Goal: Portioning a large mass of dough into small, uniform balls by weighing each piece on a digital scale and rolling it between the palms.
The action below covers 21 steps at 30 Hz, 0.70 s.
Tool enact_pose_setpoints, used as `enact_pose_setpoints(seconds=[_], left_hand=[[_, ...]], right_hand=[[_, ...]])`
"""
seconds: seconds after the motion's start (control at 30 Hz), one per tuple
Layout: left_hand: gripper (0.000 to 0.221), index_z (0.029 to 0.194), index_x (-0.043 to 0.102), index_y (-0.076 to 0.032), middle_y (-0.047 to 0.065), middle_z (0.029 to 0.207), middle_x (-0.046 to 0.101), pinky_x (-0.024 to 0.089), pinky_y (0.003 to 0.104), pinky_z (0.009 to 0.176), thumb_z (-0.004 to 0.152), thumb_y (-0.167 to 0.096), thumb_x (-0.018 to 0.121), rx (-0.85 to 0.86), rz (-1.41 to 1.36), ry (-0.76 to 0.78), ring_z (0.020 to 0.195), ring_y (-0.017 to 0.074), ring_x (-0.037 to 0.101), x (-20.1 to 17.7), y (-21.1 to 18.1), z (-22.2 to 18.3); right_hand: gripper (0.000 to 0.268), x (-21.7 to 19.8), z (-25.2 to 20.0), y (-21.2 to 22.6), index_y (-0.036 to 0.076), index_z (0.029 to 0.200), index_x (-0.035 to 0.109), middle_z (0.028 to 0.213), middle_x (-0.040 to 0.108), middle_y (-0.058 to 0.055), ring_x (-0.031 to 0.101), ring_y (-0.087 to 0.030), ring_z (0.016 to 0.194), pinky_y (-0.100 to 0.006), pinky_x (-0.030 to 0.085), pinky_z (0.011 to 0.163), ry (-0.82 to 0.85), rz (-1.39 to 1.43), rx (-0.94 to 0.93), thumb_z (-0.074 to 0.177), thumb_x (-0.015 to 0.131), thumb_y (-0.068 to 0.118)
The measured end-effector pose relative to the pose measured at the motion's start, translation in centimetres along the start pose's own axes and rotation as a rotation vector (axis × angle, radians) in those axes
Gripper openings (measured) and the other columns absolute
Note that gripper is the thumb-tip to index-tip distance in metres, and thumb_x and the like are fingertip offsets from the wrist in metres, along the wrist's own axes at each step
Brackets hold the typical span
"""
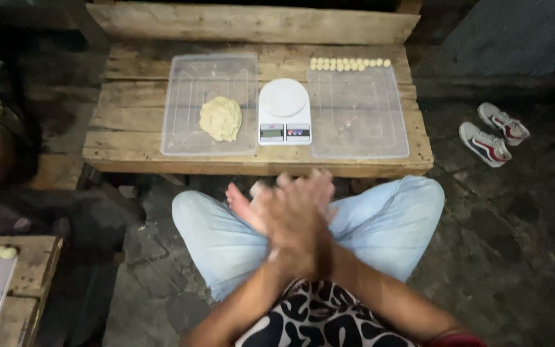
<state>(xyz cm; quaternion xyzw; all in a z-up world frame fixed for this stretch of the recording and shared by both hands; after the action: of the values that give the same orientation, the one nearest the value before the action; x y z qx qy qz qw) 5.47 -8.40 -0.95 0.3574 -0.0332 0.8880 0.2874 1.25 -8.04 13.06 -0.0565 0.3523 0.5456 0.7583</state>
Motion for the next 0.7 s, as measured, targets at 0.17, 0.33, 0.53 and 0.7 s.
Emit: enact_pose_setpoints(seconds=[0.17, 0.33, 0.53, 0.7], left_hand=[[0.118, 0.167, 0.032, -0.012, 0.009, 0.172, 0.027, 0.001, 0.038, 0.135, 0.092, -0.102, 0.051, 0.055, -0.247, -0.154, 0.162, 0.0250, 0.011, 5.1, -0.3, 3.5], [0.096, 0.143, 0.036, -0.011, 0.011, 0.147, 0.033, 0.024, 0.042, 0.116, 0.086, -0.087, 0.050, 0.216, -0.083, -0.215, 0.136, 0.0219, 0.028, 1.3, -0.5, 2.6], [0.090, 0.156, 0.024, -0.017, 0.000, 0.159, 0.020, 0.023, 0.034, 0.120, 0.087, -0.075, 0.036, 0.130, 0.179, -0.626, 0.144, 0.0127, 0.026, 5.5, -1.2, 5.5], [0.087, 0.135, 0.024, -0.022, -0.003, 0.129, 0.014, 0.017, 0.034, 0.092, 0.082, -0.091, 0.029, 0.029, 0.446, -0.777, 0.115, 0.0144, 0.018, 5.3, -0.2, 4.3]], right_hand=[[0.052, 0.4, -1.1, -1.2, -0.006, 0.145, 0.049, 0.138, 0.045, -0.036, 0.040, -0.069, 0.127, -0.075, 0.025, 0.115, 0.027, -0.478, 0.041, 0.102, 0.055, 0.022], [0.060, -0.6, 1.5, 0.4, -0.001, 0.137, 0.053, 0.149, 0.047, -0.021, 0.036, -0.050, 0.135, -0.065, 0.019, 0.113, 0.051, -0.132, 0.131, 0.088, 0.049, 0.033], [0.064, 1.3, -0.5, -1.5, 0.001, 0.152, 0.047, 0.157, 0.042, -0.024, 0.029, -0.059, 0.142, -0.077, 0.016, 0.115, 0.033, -0.183, -0.041, 0.101, 0.050, 0.041], [0.041, 0.7, 0.4, -6.2, 0.005, 0.109, 0.059, 0.117, 0.057, -0.020, 0.052, -0.038, 0.104, -0.059, 0.037, 0.088, 0.604, -0.616, 0.695, 0.080, 0.067, 0.033]])
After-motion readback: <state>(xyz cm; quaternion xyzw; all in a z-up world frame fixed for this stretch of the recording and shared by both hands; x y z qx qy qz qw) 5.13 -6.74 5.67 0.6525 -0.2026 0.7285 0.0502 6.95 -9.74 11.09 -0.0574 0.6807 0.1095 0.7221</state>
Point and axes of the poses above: each hand's wrist, its own z-axis towards the middle knuckle, its own x-axis out of the palm, y = z × x, the point moved 8 cm from there along z, towards the middle knuckle
